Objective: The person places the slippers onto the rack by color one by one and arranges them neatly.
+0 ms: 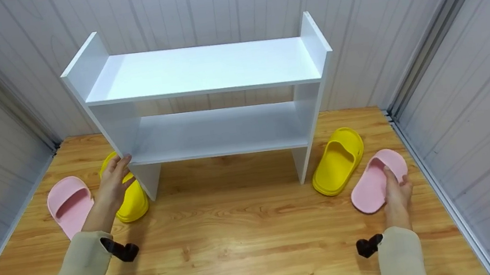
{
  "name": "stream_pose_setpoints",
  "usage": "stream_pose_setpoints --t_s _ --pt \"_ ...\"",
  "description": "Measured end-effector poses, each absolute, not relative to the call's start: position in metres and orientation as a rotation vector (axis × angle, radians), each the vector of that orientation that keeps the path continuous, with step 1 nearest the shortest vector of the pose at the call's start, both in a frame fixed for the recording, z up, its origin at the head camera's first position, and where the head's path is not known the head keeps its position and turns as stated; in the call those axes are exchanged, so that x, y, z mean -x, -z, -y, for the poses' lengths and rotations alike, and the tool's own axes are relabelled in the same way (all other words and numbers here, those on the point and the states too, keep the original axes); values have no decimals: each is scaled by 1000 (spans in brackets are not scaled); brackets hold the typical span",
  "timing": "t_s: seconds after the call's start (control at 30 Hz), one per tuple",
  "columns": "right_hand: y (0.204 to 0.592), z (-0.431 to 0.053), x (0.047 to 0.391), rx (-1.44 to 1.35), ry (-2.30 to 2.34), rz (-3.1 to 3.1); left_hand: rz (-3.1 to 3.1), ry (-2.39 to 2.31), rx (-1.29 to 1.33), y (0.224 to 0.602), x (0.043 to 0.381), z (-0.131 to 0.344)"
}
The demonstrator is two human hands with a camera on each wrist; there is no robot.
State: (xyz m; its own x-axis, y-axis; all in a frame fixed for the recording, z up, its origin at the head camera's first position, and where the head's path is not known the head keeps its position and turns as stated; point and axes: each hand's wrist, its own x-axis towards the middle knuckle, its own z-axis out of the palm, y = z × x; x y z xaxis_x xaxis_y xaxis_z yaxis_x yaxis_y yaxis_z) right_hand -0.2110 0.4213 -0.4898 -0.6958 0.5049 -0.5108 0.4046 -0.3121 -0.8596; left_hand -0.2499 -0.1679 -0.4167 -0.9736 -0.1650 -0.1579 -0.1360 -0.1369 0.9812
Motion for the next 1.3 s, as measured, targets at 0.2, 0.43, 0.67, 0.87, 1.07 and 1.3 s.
stream_pose_setpoints --t_s 0.2,0.43,0.67,0.87,1.07,1.3 --pt "495 -417 215 1187 -2039 1861 2097 2263 -423 421 256 165" --pt "506 -415 219 1204 -1896 1999 2152 2194 -380 424 258 166" --pt "511 -410 219 1234 -1559 2327 2205 2172 -314 423 257 168" --pt "508 -402 220 1280 -1399 2511 2213 2178 -306 422 257 168" --pt "506 -395 224 1309 -1405 2523 2217 2176 -278 422 257 168" --pt "511 -387 226 1306 -1303 2613 2220 2179 -261 422 256 169"
